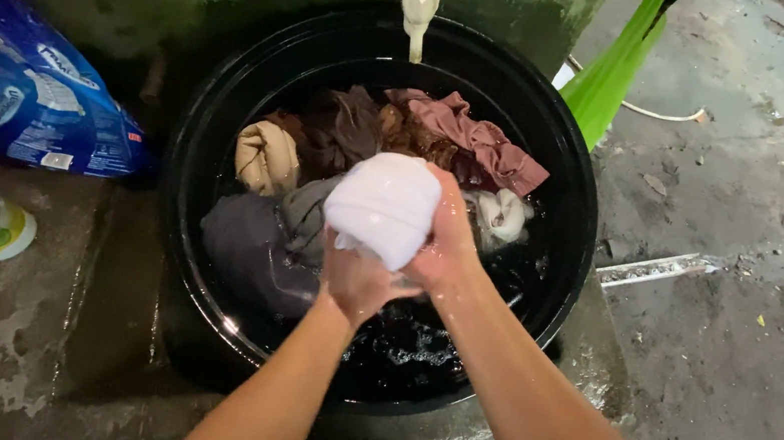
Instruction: Hand washing multiple items of clothing in a basin of soapy water.
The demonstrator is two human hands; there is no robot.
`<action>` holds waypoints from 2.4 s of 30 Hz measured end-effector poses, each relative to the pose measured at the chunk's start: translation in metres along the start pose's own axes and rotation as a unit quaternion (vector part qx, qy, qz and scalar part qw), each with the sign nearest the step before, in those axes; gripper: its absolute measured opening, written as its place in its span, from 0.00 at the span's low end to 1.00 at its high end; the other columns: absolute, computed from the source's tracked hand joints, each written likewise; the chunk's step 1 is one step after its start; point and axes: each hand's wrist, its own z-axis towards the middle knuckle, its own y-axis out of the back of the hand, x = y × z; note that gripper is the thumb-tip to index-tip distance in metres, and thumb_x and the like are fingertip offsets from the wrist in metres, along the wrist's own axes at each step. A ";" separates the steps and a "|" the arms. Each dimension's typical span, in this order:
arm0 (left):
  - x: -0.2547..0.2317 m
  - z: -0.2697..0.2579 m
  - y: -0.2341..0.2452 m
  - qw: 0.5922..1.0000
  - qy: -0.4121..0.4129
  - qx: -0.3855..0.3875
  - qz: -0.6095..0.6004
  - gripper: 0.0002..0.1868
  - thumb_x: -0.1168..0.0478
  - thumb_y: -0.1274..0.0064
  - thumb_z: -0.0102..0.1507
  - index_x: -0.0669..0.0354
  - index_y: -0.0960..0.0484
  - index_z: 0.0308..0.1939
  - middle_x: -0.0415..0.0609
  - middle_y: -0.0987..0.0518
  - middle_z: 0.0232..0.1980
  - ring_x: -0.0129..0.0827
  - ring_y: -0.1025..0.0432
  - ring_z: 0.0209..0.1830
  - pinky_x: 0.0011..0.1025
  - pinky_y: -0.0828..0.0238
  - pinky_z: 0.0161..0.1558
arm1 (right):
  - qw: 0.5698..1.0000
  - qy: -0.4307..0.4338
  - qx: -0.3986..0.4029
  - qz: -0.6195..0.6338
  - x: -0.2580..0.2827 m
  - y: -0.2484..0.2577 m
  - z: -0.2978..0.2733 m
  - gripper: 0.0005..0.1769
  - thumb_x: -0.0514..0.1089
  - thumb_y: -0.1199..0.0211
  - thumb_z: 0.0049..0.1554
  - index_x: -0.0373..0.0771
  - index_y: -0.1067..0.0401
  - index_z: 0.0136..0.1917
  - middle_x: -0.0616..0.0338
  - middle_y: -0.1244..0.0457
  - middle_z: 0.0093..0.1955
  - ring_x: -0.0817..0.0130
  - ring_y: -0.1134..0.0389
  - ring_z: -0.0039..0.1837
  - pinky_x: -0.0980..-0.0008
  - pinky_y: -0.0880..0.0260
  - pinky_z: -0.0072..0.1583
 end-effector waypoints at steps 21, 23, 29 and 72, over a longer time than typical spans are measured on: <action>-0.045 0.040 -0.002 0.975 -0.056 0.126 -0.174 0.05 0.66 0.45 0.69 0.60 0.24 0.48 0.59 0.27 0.49 0.46 0.28 0.48 0.44 0.24 0.50 | 0.946 -0.112 0.293 0.080 -0.031 0.110 0.046 0.41 0.74 0.54 0.62 0.50 0.39 0.79 0.55 0.40 0.77 0.45 0.42 0.75 0.24 0.46 0.69; -0.064 0.025 -0.017 0.965 -0.043 0.135 -0.219 0.04 0.65 0.47 0.65 0.60 0.25 0.42 0.57 0.25 0.57 0.45 0.25 0.54 0.45 0.21 0.53 | 0.953 -0.100 0.274 0.083 -0.042 0.113 0.045 0.39 0.72 0.54 0.65 0.48 0.39 0.80 0.55 0.40 0.77 0.46 0.41 0.76 0.28 0.44 0.71; -0.065 0.024 -0.007 0.969 -0.040 0.123 -0.210 0.11 0.59 0.48 0.63 0.55 0.24 0.49 0.60 0.24 0.61 0.47 0.22 0.55 0.47 0.20 0.54 | 0.949 -0.067 0.289 0.102 -0.054 0.092 0.020 0.34 0.66 0.53 0.65 0.45 0.37 0.76 0.55 0.39 0.74 0.52 0.36 0.71 0.42 0.34 0.67; -0.002 0.122 -0.003 0.750 -0.018 0.367 0.550 0.18 0.52 0.52 0.65 0.56 0.16 0.26 0.45 0.18 0.24 0.34 0.23 0.24 0.34 0.26 0.30 | -0.087 0.402 0.421 -0.808 -0.067 0.040 -0.002 0.09 0.53 0.39 0.45 0.51 0.20 0.32 0.68 0.33 0.42 0.61 0.34 0.57 0.44 0.39 0.58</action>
